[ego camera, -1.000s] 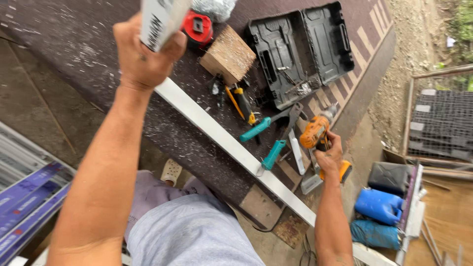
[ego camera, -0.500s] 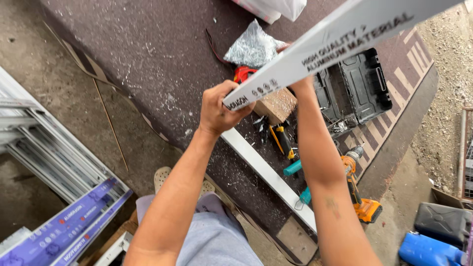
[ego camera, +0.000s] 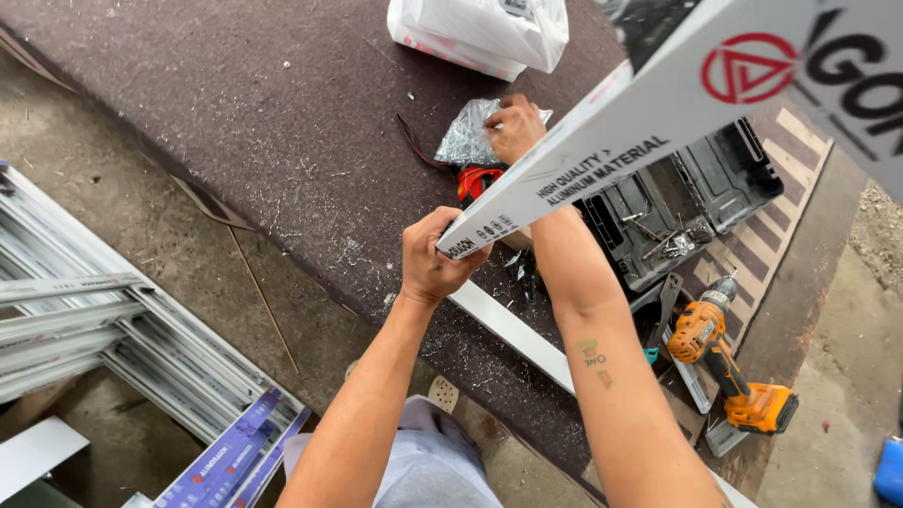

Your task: The person assembles aluminum profiles by drilling holes and inserting rivets. They use a cordless drill to create holes in the profiles and a rivet gun to fasten the pieces together. The person repeatedly positions the profiles, drills, and rivets to join the components.

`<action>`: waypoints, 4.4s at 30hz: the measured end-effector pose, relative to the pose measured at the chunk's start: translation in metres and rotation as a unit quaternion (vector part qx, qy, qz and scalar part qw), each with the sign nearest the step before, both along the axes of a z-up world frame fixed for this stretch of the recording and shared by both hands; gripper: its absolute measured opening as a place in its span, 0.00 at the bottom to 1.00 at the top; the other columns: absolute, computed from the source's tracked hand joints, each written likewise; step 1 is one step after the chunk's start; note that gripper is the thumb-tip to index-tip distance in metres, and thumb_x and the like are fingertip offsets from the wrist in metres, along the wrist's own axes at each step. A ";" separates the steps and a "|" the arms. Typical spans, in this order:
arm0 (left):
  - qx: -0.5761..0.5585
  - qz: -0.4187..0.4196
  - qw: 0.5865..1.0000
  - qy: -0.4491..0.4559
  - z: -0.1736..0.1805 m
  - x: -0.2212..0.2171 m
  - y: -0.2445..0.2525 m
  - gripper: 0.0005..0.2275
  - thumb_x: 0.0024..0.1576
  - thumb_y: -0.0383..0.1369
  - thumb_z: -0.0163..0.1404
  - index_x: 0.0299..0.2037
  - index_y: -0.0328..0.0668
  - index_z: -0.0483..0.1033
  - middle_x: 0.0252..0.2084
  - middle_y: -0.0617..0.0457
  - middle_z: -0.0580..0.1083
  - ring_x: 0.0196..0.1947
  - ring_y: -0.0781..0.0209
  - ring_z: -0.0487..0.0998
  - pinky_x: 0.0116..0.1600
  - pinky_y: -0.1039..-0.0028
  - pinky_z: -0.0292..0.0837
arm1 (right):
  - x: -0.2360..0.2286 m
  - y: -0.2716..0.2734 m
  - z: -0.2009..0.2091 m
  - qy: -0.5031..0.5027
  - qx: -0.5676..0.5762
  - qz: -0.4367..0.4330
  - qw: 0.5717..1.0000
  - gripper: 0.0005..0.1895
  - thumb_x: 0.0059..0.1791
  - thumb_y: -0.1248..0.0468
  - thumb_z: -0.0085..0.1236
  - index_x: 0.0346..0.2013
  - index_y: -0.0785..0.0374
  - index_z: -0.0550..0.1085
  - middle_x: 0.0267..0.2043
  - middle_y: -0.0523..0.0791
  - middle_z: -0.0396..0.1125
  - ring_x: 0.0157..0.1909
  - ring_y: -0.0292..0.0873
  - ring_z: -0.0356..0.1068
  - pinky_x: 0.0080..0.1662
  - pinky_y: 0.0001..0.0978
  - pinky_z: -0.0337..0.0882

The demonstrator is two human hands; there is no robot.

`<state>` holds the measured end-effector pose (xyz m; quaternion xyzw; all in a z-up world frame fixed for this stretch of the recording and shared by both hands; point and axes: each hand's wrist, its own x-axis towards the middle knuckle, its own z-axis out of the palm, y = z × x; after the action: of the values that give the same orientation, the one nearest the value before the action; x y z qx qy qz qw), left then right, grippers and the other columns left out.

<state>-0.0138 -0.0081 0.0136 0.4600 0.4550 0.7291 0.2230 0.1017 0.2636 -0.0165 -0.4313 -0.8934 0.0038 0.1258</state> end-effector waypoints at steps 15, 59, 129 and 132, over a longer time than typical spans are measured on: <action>-0.014 -0.089 0.995 -0.033 -0.017 -0.003 -0.001 0.17 0.58 0.44 0.62 0.40 0.36 0.75 0.30 0.57 0.77 0.31 0.71 0.78 0.36 0.77 0.76 | 0.039 -0.239 -0.007 0.371 -0.239 -0.049 0.896 0.04 0.47 0.73 0.63 0.36 0.70 0.77 0.32 0.48 0.76 0.33 0.38 0.73 0.37 0.29 0.75; -0.019 -0.135 0.991 -0.008 -0.012 -0.010 0.000 0.15 0.60 0.38 0.62 0.45 0.34 0.75 0.29 0.57 0.75 0.29 0.72 0.75 0.36 0.78 0.73 | 0.015 -0.264 -0.045 0.216 -0.085 0.025 0.972 0.24 0.42 0.69 0.66 0.53 0.64 0.71 0.52 0.51 0.69 0.53 0.57 0.69 0.57 0.47 0.70; -0.041 -0.176 0.980 -0.078 -0.007 -0.009 -0.001 0.12 0.61 0.28 0.59 0.49 0.28 0.74 0.32 0.57 0.76 0.33 0.75 0.78 0.37 0.83 0.76 | 0.072 -0.379 -0.008 0.639 -0.564 -0.153 0.500 0.27 0.59 0.51 0.35 0.70 0.59 0.54 0.58 0.59 0.68 0.52 0.58 0.75 0.44 0.49 0.80; -0.035 -0.177 0.981 -0.074 -0.007 -0.009 0.000 0.09 0.61 0.27 0.58 0.45 0.29 0.73 0.32 0.57 0.76 0.33 0.73 0.80 0.37 0.81 0.79 | 0.063 -0.379 -0.009 0.641 -0.550 -0.167 0.509 0.27 0.58 0.52 0.35 0.70 0.59 0.54 0.57 0.59 0.68 0.52 0.57 0.75 0.44 0.50 0.80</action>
<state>-0.0228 -0.0077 0.0061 0.4706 0.3736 0.6936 0.3974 0.1652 -0.1150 -0.0251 -0.4355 -0.2996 0.7490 0.3995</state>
